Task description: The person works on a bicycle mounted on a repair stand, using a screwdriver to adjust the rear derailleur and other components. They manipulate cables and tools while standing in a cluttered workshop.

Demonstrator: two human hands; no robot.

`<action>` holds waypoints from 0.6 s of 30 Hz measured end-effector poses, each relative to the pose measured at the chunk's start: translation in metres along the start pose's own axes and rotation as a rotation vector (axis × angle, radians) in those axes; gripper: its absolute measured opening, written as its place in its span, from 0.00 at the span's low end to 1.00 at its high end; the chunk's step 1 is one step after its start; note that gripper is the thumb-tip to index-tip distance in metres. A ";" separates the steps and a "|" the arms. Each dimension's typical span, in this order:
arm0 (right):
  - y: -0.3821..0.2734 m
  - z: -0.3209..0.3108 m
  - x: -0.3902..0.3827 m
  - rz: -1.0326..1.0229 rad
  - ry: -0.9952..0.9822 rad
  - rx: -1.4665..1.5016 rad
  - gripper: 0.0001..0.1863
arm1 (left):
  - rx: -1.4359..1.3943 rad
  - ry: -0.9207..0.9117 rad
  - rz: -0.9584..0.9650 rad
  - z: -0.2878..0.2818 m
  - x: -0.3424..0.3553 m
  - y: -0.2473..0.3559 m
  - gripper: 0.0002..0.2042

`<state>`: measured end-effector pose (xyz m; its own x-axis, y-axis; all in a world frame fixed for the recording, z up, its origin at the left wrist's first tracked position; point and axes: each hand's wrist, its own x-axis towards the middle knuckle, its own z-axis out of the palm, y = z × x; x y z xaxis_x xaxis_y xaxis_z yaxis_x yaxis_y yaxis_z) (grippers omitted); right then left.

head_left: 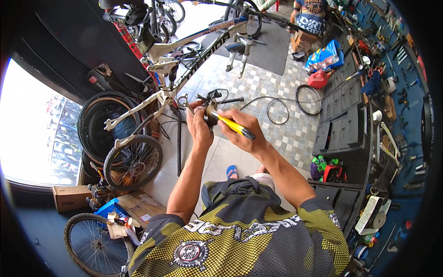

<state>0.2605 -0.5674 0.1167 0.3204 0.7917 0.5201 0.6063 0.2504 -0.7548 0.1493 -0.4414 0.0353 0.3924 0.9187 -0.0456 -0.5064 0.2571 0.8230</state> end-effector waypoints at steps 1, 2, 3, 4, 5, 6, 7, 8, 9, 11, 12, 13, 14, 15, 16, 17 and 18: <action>0.001 -0.002 -0.003 0.092 -0.096 0.016 0.12 | -0.018 0.004 0.039 -0.001 0.000 0.000 0.12; 0.003 -0.005 -0.005 0.058 -0.121 -0.007 0.12 | -0.037 0.036 -0.059 -0.004 -0.001 -0.001 0.11; 0.007 -0.009 -0.007 0.096 -0.193 -0.057 0.13 | -0.060 0.083 -0.144 -0.006 -0.001 -0.001 0.11; 0.010 -0.013 -0.008 0.213 -0.263 -0.149 0.13 | -0.094 0.105 -0.164 -0.007 0.000 -0.001 0.11; 0.014 -0.014 -0.008 0.027 -0.220 -0.069 0.14 | -0.136 0.134 -0.208 -0.008 0.002 -0.002 0.11; 0.017 -0.014 -0.007 -0.081 -0.186 -0.028 0.14 | -0.167 0.085 -0.230 -0.010 0.004 -0.001 0.11; 0.019 -0.016 -0.007 -0.154 -0.177 -0.011 0.14 | -0.138 0.044 -0.223 -0.012 0.005 0.000 0.11; 0.021 -0.015 -0.004 -0.198 -0.294 0.006 0.15 | -0.107 -0.006 -0.234 -0.014 0.007 0.001 0.11; 0.021 -0.019 -0.002 -0.179 -0.263 -0.003 0.15 | -0.046 -0.008 -0.246 -0.015 0.009 0.003 0.11; 0.022 -0.031 0.002 -0.099 -0.374 -0.116 0.15 | -0.099 -0.019 -0.292 -0.019 0.007 0.003 0.12; 0.023 -0.038 0.006 -0.001 -0.417 -0.411 0.15 | -0.172 0.015 -0.337 -0.021 0.006 0.003 0.12; 0.023 -0.047 0.007 0.052 -0.332 -0.399 0.14 | -0.239 0.049 -0.397 -0.024 0.005 0.003 0.12; 0.024 -0.055 0.008 0.046 -0.245 -0.264 0.13 | -0.348 0.079 -0.433 -0.027 0.005 0.003 0.12; 0.024 -0.058 0.007 0.128 -0.157 -0.161 0.13 | -0.430 0.051 -0.473 -0.031 0.006 0.002 0.12; 0.025 -0.059 0.007 0.040 -0.135 -0.119 0.13 | -0.509 0.015 -0.512 -0.034 0.008 0.002 0.12; 0.026 -0.059 0.007 -0.026 -0.071 -0.089 0.12 | -0.585 -0.029 -0.547 -0.037 0.011 0.002 0.12; 0.027 -0.056 0.007 -0.067 -0.028 -0.087 0.13 | -0.712 0.026 -0.568 -0.040 0.011 0.001 0.12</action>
<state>0.3204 -0.5861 0.1226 0.2575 0.7903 0.5560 0.6868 0.2551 -0.6806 0.1218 -0.4190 0.0131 0.7144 0.6015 -0.3575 -0.6002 0.7894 0.1289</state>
